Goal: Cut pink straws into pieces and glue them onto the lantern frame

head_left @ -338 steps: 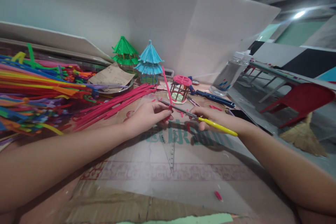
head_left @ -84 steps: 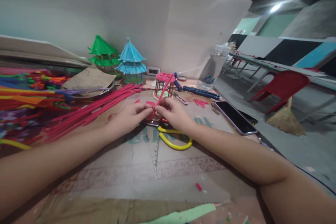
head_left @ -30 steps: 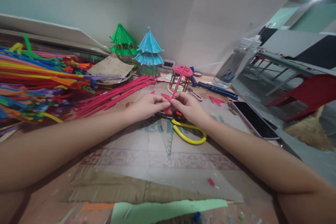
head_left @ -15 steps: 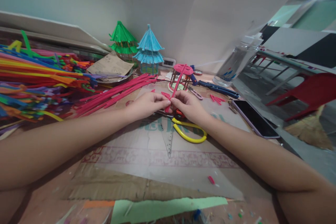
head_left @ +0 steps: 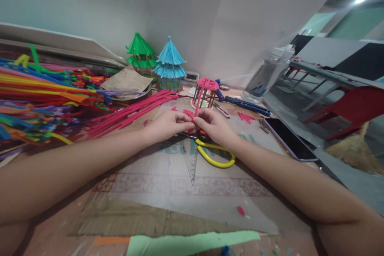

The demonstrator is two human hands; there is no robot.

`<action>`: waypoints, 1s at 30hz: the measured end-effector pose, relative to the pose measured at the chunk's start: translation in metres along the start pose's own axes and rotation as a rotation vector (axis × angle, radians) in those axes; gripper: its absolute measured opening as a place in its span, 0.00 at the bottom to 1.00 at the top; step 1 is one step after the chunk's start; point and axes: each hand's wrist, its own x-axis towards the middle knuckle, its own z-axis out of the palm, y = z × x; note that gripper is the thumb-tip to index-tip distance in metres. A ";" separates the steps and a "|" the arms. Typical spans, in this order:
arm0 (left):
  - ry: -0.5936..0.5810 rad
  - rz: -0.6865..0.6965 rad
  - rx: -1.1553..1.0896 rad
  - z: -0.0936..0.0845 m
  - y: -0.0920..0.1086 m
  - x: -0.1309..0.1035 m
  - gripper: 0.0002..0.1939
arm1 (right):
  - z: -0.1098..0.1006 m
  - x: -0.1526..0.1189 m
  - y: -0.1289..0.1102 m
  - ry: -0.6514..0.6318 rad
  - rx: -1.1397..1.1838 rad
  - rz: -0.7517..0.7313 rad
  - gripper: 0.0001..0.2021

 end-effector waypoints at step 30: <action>0.156 0.039 -0.178 0.003 0.008 -0.003 0.18 | -0.004 0.001 -0.002 -0.066 -0.318 -0.018 0.13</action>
